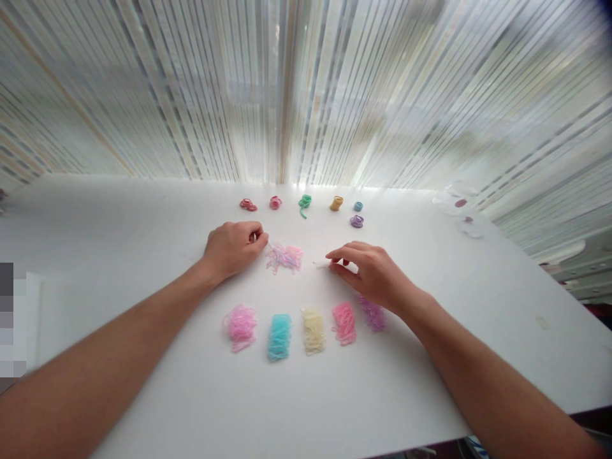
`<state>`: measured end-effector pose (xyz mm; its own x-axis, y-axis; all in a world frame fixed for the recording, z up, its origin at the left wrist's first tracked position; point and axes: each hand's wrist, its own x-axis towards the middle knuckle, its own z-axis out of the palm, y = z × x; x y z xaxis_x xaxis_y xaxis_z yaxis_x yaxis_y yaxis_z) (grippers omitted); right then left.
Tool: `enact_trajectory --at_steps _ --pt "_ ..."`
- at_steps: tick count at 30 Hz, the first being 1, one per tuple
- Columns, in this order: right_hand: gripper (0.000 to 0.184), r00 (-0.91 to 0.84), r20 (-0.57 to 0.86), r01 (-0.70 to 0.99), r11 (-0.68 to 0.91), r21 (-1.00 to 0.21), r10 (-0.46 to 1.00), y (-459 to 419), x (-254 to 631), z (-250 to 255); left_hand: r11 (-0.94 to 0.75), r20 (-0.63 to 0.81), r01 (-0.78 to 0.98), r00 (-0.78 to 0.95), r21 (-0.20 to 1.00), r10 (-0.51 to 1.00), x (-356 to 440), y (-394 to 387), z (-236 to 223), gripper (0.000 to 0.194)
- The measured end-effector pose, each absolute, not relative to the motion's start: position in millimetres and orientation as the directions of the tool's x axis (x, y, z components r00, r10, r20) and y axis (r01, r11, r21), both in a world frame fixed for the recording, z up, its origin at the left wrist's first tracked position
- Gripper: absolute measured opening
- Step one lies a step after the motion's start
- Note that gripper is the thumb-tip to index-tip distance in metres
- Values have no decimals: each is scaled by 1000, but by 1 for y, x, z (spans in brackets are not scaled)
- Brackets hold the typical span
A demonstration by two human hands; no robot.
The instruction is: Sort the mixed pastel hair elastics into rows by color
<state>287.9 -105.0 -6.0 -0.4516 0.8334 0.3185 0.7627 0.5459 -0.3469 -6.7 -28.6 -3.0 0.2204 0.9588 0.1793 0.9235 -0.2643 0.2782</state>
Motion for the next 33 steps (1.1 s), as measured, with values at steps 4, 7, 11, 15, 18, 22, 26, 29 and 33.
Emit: enact_trajectory --at_steps 4,7,11,15,18,22,26,29,33 --pt "12 -339 304 744 452 -492 890 -102 291 -8 -263 172 923 222 280 960 -6 -28 -3 32" --pt "10 -305 249 734 393 -554 919 -99 291 -10 -266 178 923 223 279 958 -6 -28 -4 32" --pt "11 -309 219 712 378 -591 925 -97 291 -12 -270 180 922 227 276 957 -7 -28 -4 32" --pt "11 -324 207 688 380 -618 923 -97 289 -13 -267 179 925 225 270 958 -7 -29 -4 32" --pt "10 -334 198 681 381 -625 922 -96 287 -13 -263 177 925 220 275 959 -6 -29 -3 32" --pt "9 -355 199 679 398 -617 914 -95 286 -13 -261 173 923 219 283 960 -6 -29 -3 32" --pt "9 -368 204 674 412 -614 907 -94 287 -14 -262 178 926 219 272 959 -6 -28 -3 33" --pt "9 -366 201 678 409 -611 908 -96 287 -14 -259 175 927 217 273 960 -7 -29 -3 34" --pt "10 -352 200 688 398 -607 914 -101 288 -9 -261 176 925 218 276 960 -6 -29 -2 35"
